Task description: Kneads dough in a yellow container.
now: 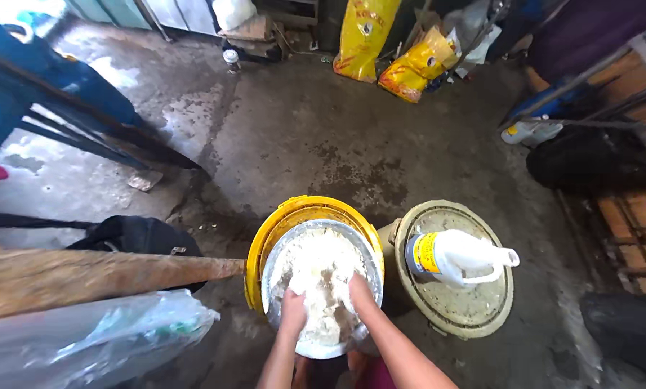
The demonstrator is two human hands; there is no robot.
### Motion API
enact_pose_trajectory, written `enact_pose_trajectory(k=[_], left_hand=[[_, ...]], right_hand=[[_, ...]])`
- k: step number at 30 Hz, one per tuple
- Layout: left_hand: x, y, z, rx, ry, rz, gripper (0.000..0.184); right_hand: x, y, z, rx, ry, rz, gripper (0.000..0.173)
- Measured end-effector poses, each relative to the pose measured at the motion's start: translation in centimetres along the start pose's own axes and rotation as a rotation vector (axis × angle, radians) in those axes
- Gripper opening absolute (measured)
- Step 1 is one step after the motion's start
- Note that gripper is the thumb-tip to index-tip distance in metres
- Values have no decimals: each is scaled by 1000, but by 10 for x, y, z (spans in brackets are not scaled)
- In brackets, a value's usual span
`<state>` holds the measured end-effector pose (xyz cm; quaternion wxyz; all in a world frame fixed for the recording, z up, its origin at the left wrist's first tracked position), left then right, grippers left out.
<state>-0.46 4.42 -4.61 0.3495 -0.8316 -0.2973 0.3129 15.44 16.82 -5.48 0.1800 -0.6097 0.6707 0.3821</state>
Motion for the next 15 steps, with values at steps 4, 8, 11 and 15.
enact_pose_trajectory(k=[4, 8, 11, 15], left_hand=[[-1, -3, 1, 46, -9, 291, 49], [1, 12, 0, -29, -96, 499, 38], [5, 21, -13, -64, -197, 438, 47], [6, 30, -61, -144, -410, 266, 57]], right_hand=[[-7, 5, 2, -166, 5, -109, 45], [3, 9, 16, -343, 109, -203, 37], [2, 14, 25, -458, 204, -369, 35], [-39, 38, 33, -551, 156, -316, 37]])
Point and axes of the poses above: each hand's wrist, its own z-axis towards the middle knuckle, its own x-axis out of the palm, y = z × x, the point moved 10 cm from there along z, towards the middle knuckle, and after that the axes turned 12 degrees about -y, right-handed, at the moved point
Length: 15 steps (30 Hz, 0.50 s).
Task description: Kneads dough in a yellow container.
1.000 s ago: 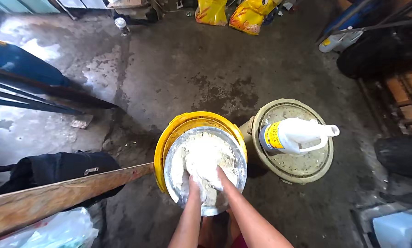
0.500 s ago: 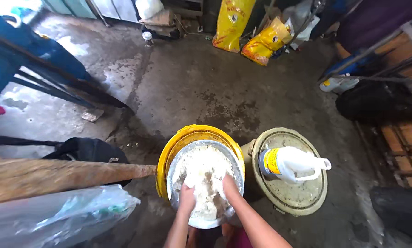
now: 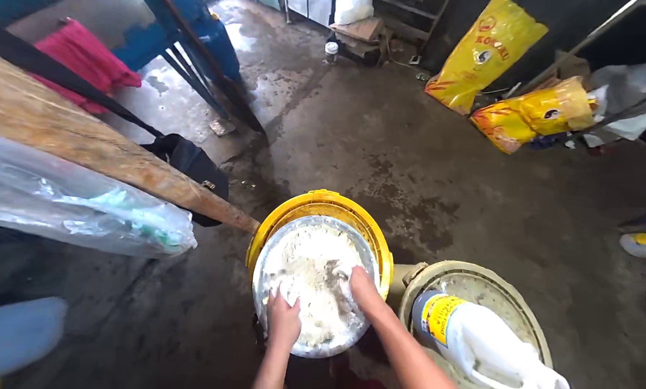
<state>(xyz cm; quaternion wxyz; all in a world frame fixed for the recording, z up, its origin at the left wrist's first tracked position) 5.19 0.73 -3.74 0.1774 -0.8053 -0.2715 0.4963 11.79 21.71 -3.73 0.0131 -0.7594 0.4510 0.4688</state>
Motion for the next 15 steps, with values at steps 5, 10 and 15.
enact_pose_trajectory(k=[5, 10, 15], left_hand=[[24, 41, -49, -272, -130, -248, 58], [60, 57, -28, -306, -162, -303, 59], [69, 53, -15, -412, -223, -682, 49]], right_hand=[[-27, 11, 49, -82, -85, 30, 46], [16, -9, 96, -78, 64, 155, 67], [47, -8, 84, -42, 190, 361, 43]])
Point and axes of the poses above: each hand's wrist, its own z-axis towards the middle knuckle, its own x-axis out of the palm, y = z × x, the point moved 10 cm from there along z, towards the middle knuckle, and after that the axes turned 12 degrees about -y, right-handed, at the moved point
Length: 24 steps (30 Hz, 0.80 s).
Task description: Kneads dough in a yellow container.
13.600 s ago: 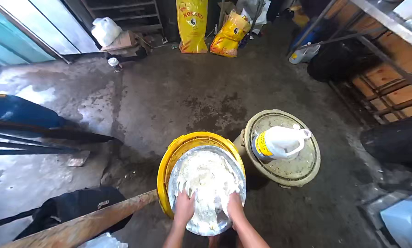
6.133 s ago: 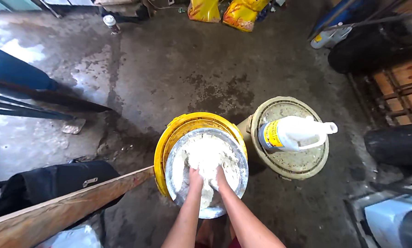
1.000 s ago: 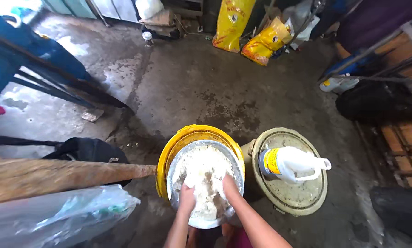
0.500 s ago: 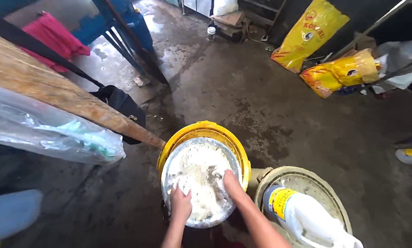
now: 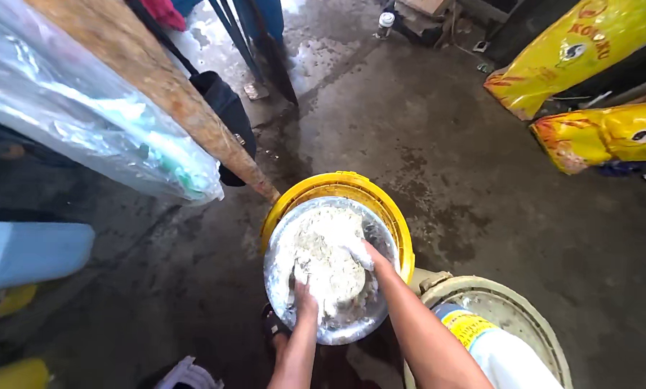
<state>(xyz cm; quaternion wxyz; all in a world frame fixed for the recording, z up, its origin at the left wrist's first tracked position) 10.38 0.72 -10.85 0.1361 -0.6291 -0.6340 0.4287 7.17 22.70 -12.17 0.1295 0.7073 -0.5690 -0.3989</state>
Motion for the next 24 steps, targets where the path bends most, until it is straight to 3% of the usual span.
enact_pose_trajectory(k=[3, 6, 11, 16, 19, 21, 24], left_hand=[[12, 23, 5, -169, -8, -252, 52], [20, 36, 2, -232, -8, -252, 56], [4, 19, 8, -230, -96, -134, 56], [7, -10, -16, -248, 45, -225, 59], [2, -31, -19, -246, 12, -182, 57], [2, -38, -22, -255, 52, -211, 56], [-1, -40, -13, -173, 145, -107, 53]], right_hand=[[10, 24, -23, -24, 33, 11, 38], [17, 36, -47, -15, 49, 0, 45], [54, 36, -63, -1, 128, -25, 41], [59, 25, -54, -11, 98, -36, 39], [75, 16, -48, -30, 112, 34, 38], [70, 16, -48, -85, 111, -146, 37], [43, 19, -62, -29, 105, -384, 40]])
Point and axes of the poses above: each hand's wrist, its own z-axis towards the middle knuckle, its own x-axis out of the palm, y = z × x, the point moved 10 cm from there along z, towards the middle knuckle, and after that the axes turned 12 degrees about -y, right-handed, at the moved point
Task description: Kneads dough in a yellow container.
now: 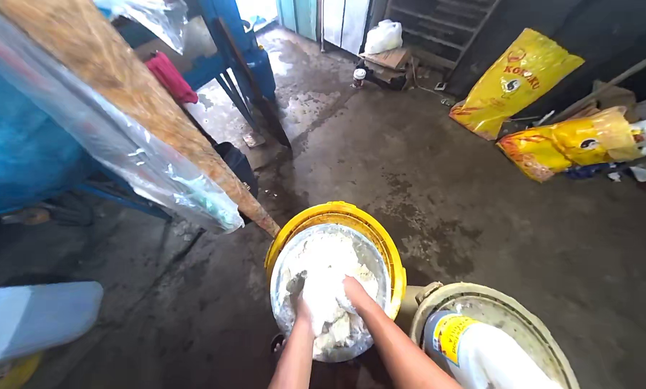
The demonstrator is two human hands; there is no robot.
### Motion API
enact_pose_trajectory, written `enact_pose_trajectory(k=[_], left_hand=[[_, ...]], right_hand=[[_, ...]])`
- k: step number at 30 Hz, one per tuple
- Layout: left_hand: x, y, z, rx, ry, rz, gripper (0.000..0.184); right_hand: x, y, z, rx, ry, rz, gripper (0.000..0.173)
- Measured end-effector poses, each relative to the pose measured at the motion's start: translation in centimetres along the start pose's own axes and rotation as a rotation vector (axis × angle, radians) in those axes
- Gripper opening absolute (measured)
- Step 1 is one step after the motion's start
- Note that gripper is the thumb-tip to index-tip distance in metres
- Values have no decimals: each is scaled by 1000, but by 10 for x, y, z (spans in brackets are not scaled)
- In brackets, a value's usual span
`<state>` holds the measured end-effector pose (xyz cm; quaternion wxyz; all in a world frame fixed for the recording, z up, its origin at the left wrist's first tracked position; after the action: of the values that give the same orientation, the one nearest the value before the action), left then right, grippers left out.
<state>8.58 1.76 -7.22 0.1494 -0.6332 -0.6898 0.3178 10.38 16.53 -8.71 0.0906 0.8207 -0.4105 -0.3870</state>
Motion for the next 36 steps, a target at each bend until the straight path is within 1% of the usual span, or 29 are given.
enact_pose_trajectory(k=[1, 3, 5, 8, 9, 10, 12, 13, 14, 15, 17, 19, 21, 23, 25, 26, 28, 29, 31, 32, 33, 34, 36], left_hand=[[-1, -10, 1, 93, 36, 125, 49], [8, -41, -10, 319, 195, 440, 43], [22, -62, -10, 490, 318, 698, 43], [46, -94, -1, 734, 396, 1052, 48], [54, -97, 9, 799, 411, 1168, 53], [62, -97, 23, 827, 429, 1268, 59], [71, -89, 51, 807, 474, 1361, 71], [74, -86, 61, 792, 498, 1347, 72], [78, -84, 67, 777, 523, 1320, 73], [81, -83, 70, 753, 549, 1261, 72], [83, -78, 72, 681, 606, 1032, 66], [85, -66, 73, 566, 662, 776, 58], [86, -58, 74, 469, 696, 633, 56], [85, -59, 71, 399, 695, 597, 52], [86, -61, 64, 363, 707, 612, 50], [87, -59, 61, 340, 740, 626, 51], [85, -53, 56, 288, 823, 672, 54], [84, -53, 52, 262, 859, 703, 56], [83, -56, 43, 230, 924, 748, 61], [83, -57, 42, 233, 953, 759, 63], [85, -62, 42, 264, 969, 762, 63], [86, -69, 42, 322, 967, 772, 58], [88, -88, 46, 459, 905, 855, 44]], right_hand=[[-5, -6, -3, 33, -52, -10, 42], [-10, -20, -16, 134, -200, 70, 45], [-11, -27, -39, 264, -294, 125, 45], [6, -36, -63, 467, -356, 160, 50], [13, -40, -65, 523, -417, 215, 54], [21, -46, -63, 562, -492, 276, 62], [37, -59, -52, 612, -644, 433, 69], [40, -65, -46, 643, -713, 540, 68], [42, -70, -41, 686, -739, 681, 65], [43, -71, -36, 713, -745, 835, 60], [44, -61, -33, 746, -711, 1077, 51], [44, -48, -28, 752, -683, 1200, 46], [34, -33, -24, 710, -673, 1261, 45], [21, -19, -21, 656, -630, 1197, 49], [17, -16, -7, 586, -601, 1014, 59], [19, -18, 1, 567, -605, 915, 61], [21, -20, 5, 603, -639, 778, 59], [20, -20, 3, 638, -650, 759, 58], [20, -23, -5, 704, -661, 826, 51], [21, -26, -10, 727, -675, 893, 48], [21, -29, -16, 730, -685, 905, 48], [18, -31, -21, 723, -695, 878, 51], [12, -35, -35, 713, -728, 819, 56]])
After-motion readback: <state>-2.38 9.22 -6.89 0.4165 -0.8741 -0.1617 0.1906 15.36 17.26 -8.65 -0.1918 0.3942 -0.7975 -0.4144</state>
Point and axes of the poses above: each hand's wrist, its own z-axis towards the middle knuckle, its own x-axis out of the palm, y = z × x, the point moved 10 cm from there along z, towards the middle knuckle, and after that the axes turned 12 degrees about -y, right-handed, at the moved point
